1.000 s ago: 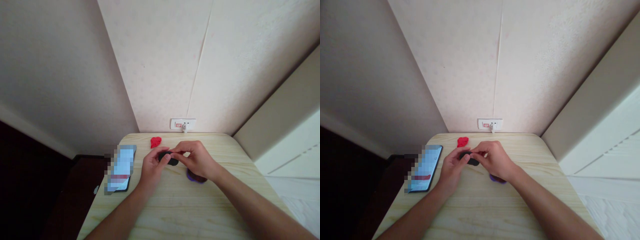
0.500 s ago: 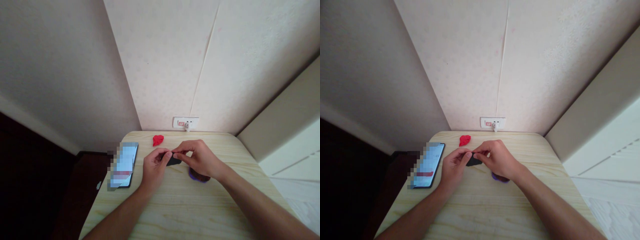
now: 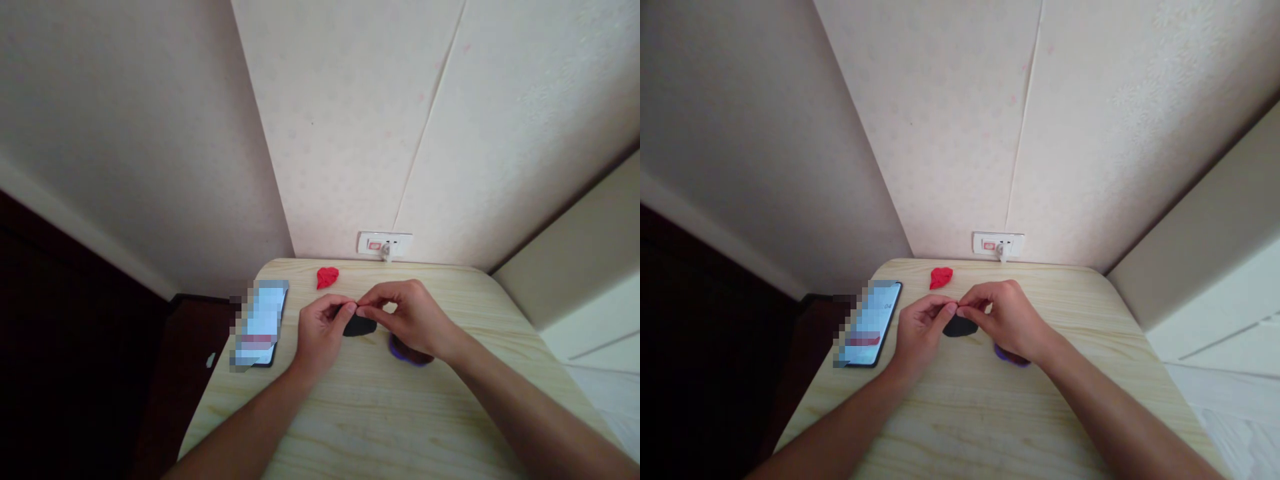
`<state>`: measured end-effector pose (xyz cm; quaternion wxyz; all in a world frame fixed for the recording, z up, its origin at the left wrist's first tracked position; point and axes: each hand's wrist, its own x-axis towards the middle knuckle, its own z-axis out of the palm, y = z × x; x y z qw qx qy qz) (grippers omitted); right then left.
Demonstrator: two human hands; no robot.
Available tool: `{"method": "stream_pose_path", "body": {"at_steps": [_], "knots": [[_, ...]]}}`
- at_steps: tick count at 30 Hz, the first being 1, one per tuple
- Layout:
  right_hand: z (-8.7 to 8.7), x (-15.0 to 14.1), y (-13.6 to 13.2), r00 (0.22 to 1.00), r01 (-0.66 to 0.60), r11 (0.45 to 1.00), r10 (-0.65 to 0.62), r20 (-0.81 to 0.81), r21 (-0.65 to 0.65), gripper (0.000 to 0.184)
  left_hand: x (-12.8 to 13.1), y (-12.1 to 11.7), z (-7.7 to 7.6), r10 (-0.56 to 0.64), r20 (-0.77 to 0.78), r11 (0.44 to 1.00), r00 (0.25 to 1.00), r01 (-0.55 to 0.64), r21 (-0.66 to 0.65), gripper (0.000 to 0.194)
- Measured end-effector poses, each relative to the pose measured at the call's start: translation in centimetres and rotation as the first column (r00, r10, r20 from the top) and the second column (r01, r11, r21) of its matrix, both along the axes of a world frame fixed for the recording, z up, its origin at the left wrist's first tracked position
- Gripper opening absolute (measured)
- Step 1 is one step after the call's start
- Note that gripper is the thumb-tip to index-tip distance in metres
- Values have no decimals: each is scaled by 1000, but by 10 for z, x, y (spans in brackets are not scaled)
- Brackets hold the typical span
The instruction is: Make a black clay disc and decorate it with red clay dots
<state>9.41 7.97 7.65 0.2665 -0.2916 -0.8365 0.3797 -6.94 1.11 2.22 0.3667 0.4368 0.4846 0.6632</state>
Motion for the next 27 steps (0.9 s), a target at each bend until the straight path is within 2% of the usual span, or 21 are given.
{"method": "stream_pose_path", "body": {"at_steps": [8, 11, 15, 17, 20, 23, 27], "knots": [[-7, -1, 2, 990, 23, 992, -40, -136, -121, 14, 0, 1, 0, 28, 96, 1000, 995, -29, 7, 18], [-6, -1, 3, 991, 0, 997, -11, -135, -75, 22, 1, 0, -1, -7, 117, 1000, 993, 7, -5, 15], [-2, 0, 2, 996, -20, 999, 23, -90, 40, 15, 1, 1, -3, -54, 154, 998, 987, 58, -21, 22], [-2, 0, 2, 994, 18, 1000, -16, -106, 16, 15, 1, 1, -3, -58, 173, 998, 983, 62, -21, 27], [-4, 0, 0, 990, 74, 996, -79, -113, -49, 17, 0, 1, -2, -45, 186, 999, 981, 48, -11, 21], [-5, -1, -1, 994, 56, 997, -61, -89, -53, 18, 1, -1, 1, -36, 190, 999, 981, 38, -6, 13], [-5, -3, -1, 993, 49, 998, -52, -103, -33, 18, 1, -2, 2, -46, 214, 999, 976, 49, -7, 13]]}}
